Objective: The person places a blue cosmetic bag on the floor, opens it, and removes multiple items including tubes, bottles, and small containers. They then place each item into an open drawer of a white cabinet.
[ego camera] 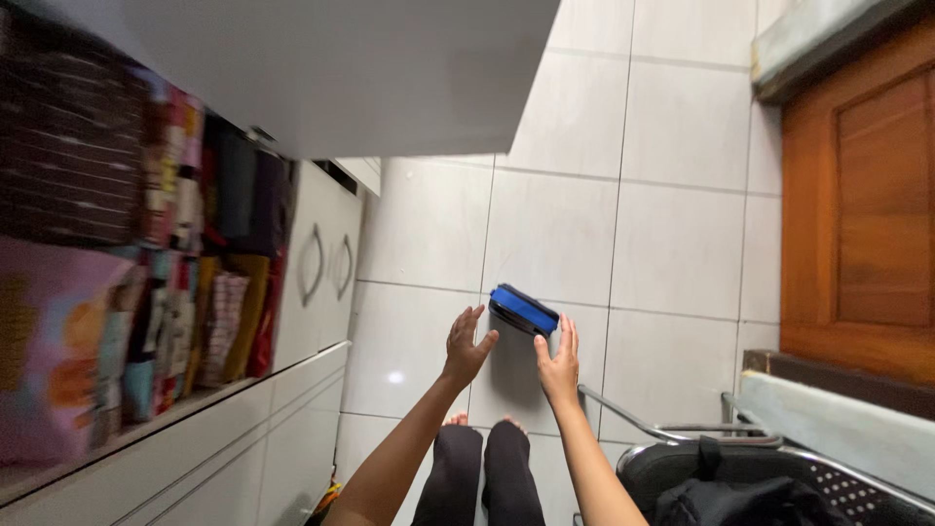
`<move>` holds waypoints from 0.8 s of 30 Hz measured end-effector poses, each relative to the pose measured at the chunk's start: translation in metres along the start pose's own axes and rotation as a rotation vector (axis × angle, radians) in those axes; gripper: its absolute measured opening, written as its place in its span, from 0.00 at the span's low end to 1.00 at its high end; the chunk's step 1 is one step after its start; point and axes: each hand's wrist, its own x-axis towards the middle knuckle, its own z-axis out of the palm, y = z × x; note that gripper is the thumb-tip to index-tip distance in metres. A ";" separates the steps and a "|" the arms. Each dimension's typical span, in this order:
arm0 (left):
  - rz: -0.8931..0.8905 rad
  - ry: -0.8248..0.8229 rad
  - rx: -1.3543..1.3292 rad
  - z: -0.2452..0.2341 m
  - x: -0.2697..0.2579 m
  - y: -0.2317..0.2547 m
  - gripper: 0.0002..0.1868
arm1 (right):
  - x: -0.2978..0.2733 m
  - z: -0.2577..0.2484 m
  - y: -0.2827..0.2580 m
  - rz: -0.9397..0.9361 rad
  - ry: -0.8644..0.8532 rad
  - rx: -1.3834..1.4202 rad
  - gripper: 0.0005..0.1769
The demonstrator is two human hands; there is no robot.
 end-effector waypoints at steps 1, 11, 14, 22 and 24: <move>0.015 0.018 -0.001 -0.009 -0.004 0.013 0.36 | -0.004 -0.008 -0.016 -0.009 0.002 0.009 0.39; 0.158 0.081 -0.086 -0.114 -0.054 0.158 0.39 | -0.045 -0.085 -0.184 -0.189 0.018 0.146 0.41; 0.222 0.123 -0.103 -0.145 -0.064 0.197 0.40 | -0.049 -0.105 -0.231 -0.226 0.008 0.184 0.42; 0.309 0.252 -0.075 -0.209 -0.065 0.296 0.41 | -0.031 -0.159 -0.331 -0.400 -0.046 0.239 0.44; 0.281 0.258 -0.064 -0.226 -0.061 0.329 0.42 | -0.018 -0.172 -0.357 -0.466 -0.042 0.230 0.44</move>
